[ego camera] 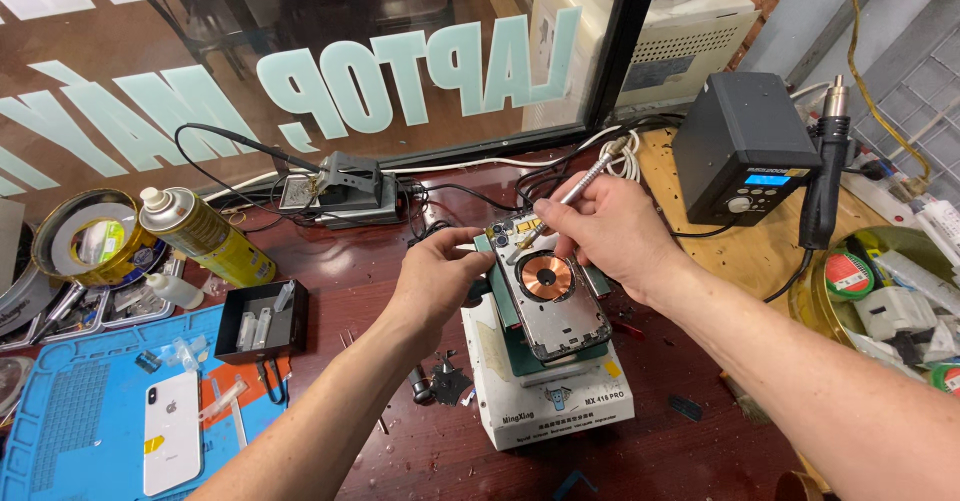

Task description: The person uses a hot air gun and a soldering iron to work on a small electronic device held in a clamp. They brush the device with a brush, apply heat, and manipulate components with a soldering iron and tweezers. The person also handles a circular copper component and places it on the device.

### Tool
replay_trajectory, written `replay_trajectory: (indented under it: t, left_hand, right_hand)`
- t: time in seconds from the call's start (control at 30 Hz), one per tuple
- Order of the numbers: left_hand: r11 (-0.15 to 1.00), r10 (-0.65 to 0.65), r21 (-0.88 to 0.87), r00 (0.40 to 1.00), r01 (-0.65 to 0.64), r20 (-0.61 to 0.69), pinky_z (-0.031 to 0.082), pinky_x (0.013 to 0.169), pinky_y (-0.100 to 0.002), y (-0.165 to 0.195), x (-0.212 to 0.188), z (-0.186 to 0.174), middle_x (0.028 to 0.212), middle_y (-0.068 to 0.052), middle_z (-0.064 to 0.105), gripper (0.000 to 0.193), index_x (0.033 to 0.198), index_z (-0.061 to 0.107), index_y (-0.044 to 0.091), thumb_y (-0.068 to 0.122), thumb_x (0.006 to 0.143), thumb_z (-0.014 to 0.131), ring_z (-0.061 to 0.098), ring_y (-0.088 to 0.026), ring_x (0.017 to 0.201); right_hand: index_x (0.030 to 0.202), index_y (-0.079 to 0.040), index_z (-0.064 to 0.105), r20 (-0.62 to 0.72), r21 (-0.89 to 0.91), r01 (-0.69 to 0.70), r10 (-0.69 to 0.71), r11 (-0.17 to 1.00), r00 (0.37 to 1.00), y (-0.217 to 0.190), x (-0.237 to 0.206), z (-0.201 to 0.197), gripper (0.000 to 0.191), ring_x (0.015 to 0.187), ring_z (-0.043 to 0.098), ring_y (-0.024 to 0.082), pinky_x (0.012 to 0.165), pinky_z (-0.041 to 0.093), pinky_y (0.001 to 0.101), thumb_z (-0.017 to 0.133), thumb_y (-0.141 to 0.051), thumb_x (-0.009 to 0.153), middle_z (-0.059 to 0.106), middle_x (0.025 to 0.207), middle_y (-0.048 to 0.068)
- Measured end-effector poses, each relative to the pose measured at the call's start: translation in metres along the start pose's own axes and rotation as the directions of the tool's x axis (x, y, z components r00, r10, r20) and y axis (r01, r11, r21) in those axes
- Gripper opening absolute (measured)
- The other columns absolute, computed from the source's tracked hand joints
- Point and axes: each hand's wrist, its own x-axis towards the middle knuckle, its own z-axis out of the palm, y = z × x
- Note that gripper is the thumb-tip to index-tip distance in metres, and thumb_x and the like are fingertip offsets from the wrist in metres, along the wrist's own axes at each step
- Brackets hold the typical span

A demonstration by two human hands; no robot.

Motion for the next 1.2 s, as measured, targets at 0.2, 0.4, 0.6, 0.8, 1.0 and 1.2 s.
replay_trajectory:
  t: [0.2, 0.4, 0.6, 0.8, 1.0, 1.2]
  left_hand:
    - [0.987, 0.030, 0.160, 1.000, -0.031, 0.010, 0.054, 0.062, -0.029, 0.010, -0.018, 0.011, 0.100, -0.010, 0.076, 0.073, 0.145, 0.049, 0.008, 0.015, 0.080, 0.079, 0.069, -0.012, 0.079]
    - [0.982, -0.059, 0.180, 0.998, 0.051, 0.037, 0.056, 0.062, -0.034, 0.019, -0.034, 0.022, 0.103, -0.013, 0.075, 0.097, 0.156, 0.028, 0.013, 0.005, 0.075, 0.081, 0.072, -0.018, 0.078]
    - [0.980, -0.182, -0.065, 0.978, 0.189, 0.105, 0.061, 0.066, -0.038, 0.017, -0.030, 0.022, 0.102, -0.013, 0.076, 0.077, 0.144, 0.043, 0.014, 0.001, 0.077, 0.078, 0.072, -0.019, 0.079]
    - [0.976, -0.190, -0.068, 0.965, 0.205, 0.178, 0.064, 0.069, -0.041, 0.013, -0.027, 0.017, 0.099, -0.008, 0.075, 0.068, 0.138, 0.050, 0.015, 0.000, 0.077, 0.074, 0.073, -0.017, 0.078]
    - [0.979, -0.195, -0.032, 0.968, 0.202, 0.160, 0.061, 0.069, -0.040, 0.012, -0.027, 0.017, 0.099, -0.009, 0.075, 0.066, 0.138, 0.051, 0.016, 0.001, 0.078, 0.074, 0.070, -0.017, 0.078]
    - [0.978, -0.197, -0.043, 0.966, 0.206, 0.167, 0.062, 0.070, -0.040, 0.015, -0.028, 0.018, 0.099, -0.007, 0.074, 0.065, 0.138, 0.052, 0.012, -0.001, 0.077, 0.072, 0.070, -0.016, 0.079]
  right_hand:
    - [0.092, -0.005, 0.069, -0.095, 0.106, -0.029, 0.039, 0.994, 0.995, 0.008, -0.001, -0.010, 0.014, 0.058, 0.059, 0.008, 0.046, 0.043, 0.0233, 0.071, -0.019, 0.092, 0.068, 0.075, 0.002]
    - [0.089, -0.009, 0.062, -0.176, 0.296, -0.024, 0.079, 0.955, 0.981, 0.013, -0.004, -0.036, 0.024, 0.070, 0.065, 0.012, 0.061, 0.052, 0.0282, 0.057, -0.031, 0.100, 0.070, 0.083, 0.005]
    - [0.088, -0.009, 0.061, -0.180, 0.192, 0.031, 0.004, 0.981, 0.984, 0.022, -0.011, -0.046, 0.048, 0.070, 0.055, 0.009, 0.059, 0.046, 0.0266, 0.042, -0.049, 0.106, 0.059, 0.081, -0.001]
    - [0.088, -0.008, 0.061, -0.191, 0.165, 0.045, -0.013, 0.985, 0.982, 0.027, -0.013, -0.045, 0.047, 0.062, 0.045, 0.008, 0.051, 0.037, 0.0252, 0.045, -0.048, 0.107, 0.052, 0.076, -0.001]
    - [0.092, -0.004, 0.067, -0.139, -0.034, 0.077, -0.081, 0.996, 0.987, 0.023, -0.015, -0.041, 0.038, 0.060, 0.049, 0.010, 0.055, 0.042, 0.0275, 0.051, -0.036, 0.107, 0.053, 0.070, 0.001]
    - [0.095, -0.006, 0.071, -0.005, -0.501, 0.145, -0.171, 0.853, 0.985, 0.010, -0.021, -0.028, 0.027, 0.063, 0.055, 0.013, 0.061, 0.048, 0.0339, 0.061, -0.031, 0.097, 0.061, 0.064, 0.003]
